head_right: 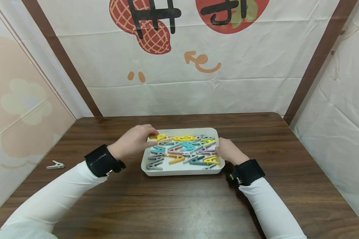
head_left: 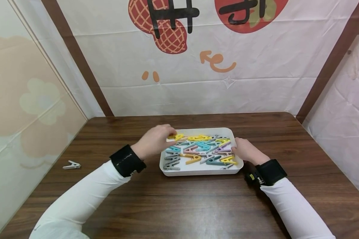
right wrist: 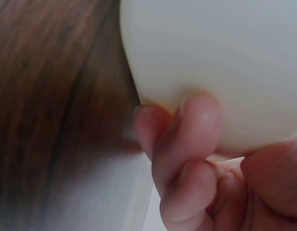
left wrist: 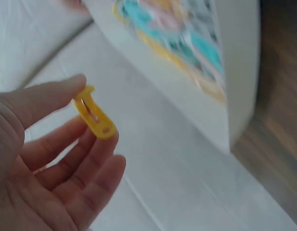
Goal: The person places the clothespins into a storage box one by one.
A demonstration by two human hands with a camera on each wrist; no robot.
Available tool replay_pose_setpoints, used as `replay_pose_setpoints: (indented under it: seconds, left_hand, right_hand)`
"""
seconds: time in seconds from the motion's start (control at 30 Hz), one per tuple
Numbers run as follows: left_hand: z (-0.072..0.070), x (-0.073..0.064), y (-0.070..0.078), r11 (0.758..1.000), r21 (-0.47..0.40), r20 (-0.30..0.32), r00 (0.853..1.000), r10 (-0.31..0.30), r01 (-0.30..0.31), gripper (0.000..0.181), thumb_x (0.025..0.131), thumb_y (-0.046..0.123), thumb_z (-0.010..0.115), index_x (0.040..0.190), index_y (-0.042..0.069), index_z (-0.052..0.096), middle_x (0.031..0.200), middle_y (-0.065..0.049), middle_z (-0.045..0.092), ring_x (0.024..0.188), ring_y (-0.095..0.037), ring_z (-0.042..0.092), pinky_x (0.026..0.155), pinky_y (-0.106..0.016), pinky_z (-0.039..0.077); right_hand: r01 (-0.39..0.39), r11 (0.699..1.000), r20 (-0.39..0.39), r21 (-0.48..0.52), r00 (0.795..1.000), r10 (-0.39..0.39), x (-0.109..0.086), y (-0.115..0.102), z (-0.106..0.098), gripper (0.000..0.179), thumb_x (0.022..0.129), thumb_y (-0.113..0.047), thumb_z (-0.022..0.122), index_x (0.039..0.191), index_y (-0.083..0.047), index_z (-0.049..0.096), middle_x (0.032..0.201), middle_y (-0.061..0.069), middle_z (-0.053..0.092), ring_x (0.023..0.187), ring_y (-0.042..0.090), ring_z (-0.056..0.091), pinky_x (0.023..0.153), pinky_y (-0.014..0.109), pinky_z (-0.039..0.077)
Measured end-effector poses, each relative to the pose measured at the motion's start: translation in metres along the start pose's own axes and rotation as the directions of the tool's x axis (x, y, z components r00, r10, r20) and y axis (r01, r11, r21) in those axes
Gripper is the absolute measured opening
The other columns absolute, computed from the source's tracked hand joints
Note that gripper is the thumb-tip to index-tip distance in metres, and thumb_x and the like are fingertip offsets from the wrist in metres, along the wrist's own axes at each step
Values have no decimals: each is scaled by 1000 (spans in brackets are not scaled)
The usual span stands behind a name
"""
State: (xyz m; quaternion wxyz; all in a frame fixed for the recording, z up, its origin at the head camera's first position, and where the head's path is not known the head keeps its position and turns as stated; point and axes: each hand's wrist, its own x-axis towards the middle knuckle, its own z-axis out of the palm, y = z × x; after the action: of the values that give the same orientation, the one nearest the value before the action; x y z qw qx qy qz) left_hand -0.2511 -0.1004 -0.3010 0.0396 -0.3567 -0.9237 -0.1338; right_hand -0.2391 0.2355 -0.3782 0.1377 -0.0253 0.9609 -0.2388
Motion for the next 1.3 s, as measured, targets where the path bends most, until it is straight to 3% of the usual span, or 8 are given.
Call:
replay_pose_setpoints:
  seconds: [0.1, 0.23, 0.33, 0.47, 0.6, 0.87, 1.07, 1.3]
  left_hand:
    - [12, 5, 13, 994, -10, 84, 991, 107, -106, 26, 87, 19, 75, 108, 5, 70, 104, -6, 66, 91, -18, 61, 78, -34, 49]
    - [26, 13, 24, 982, -19, 198, 962, 187, -187, 23, 86, 20, 76, 105, 8, 72, 98, -2, 66, 88, -14, 58, 81, -32, 48]
    - [34, 16, 29, 976, -20, 279, 937, 213, -216, 24, 84, 22, 78, 104, 10, 72, 97, 1, 66, 88, -13, 57, 84, -31, 47]
    - [42, 17, 31, 969, -19, 365, 900, 237, -247, 17, 85, 21, 77, 99, 12, 72, 90, 3, 64, 81, -12, 53, 77, -28, 44]
    - [46, 17, 31, 967, -18, 411, 879, 240, -256, 8, 86, 16, 75, 92, 13, 70, 82, 2, 60, 77, -14, 49, 71, -28, 39]
    - [55, 18, 28, 971, -26, 430, 874, 227, -239, 6, 86, 13, 74, 92, 13, 72, 80, 4, 59, 77, -13, 51, 73, -27, 40]
    - [58, 16, 26, 961, 28, 381, 892, 243, -274, 6, 85, 11, 74, 87, 14, 70, 77, 5, 57, 74, -12, 50, 66, -27, 39]
    - [60, 12, 19, 953, 53, 355, 898, 261, -298, 8, 82, 14, 76, 85, 15, 69, 75, 6, 55, 71, -11, 48, 63, -26, 37]
  right_hand:
    - [-9, 1000, 5, 1, 1000, 9, -1, -1, -1, 46, 100, -12, 49, 134, 17, 36, 109, 26, 53, 59, 20, 53, 47, 30, 43]
    - [-20, 1000, 4, 6, 1000, 20, -1, -2, -3, 47, 100, -12, 48, 135, 17, 34, 113, 28, 52, 65, 22, 55, 49, 30, 45]
    - [-19, 1000, 1, 7, 1000, 19, 0, -3, -4, 47, 100, -11, 49, 135, 17, 35, 112, 27, 53, 69, 22, 56, 50, 30, 45]
    - [-15, 1000, -1, 6, 1000, 15, -1, -3, -5, 46, 99, -11, 49, 134, 16, 36, 110, 26, 54, 69, 22, 56, 50, 30, 45]
    - [-18, 1000, -1, 2, 1000, 18, -1, -3, -4, 46, 99, -11, 49, 134, 16, 36, 111, 26, 54, 68, 22, 56, 50, 30, 45]
    - [-33, 999, 5, 8, 999, 33, 0, -2, 0, 48, 100, -13, 50, 135, 16, 35, 108, 25, 54, 64, 22, 55, 49, 30, 45]
    - [-28, 1000, 6, -1, 1000, 28, 0, -2, 0, 49, 100, -12, 50, 136, 17, 33, 110, 26, 53, 63, 21, 55, 49, 30, 45]
    - [-11, 1000, -8, 5, 1000, 11, -1, -1, 1, 47, 99, -11, 50, 134, 17, 36, 106, 25, 54, 60, 20, 54, 47, 30, 44]
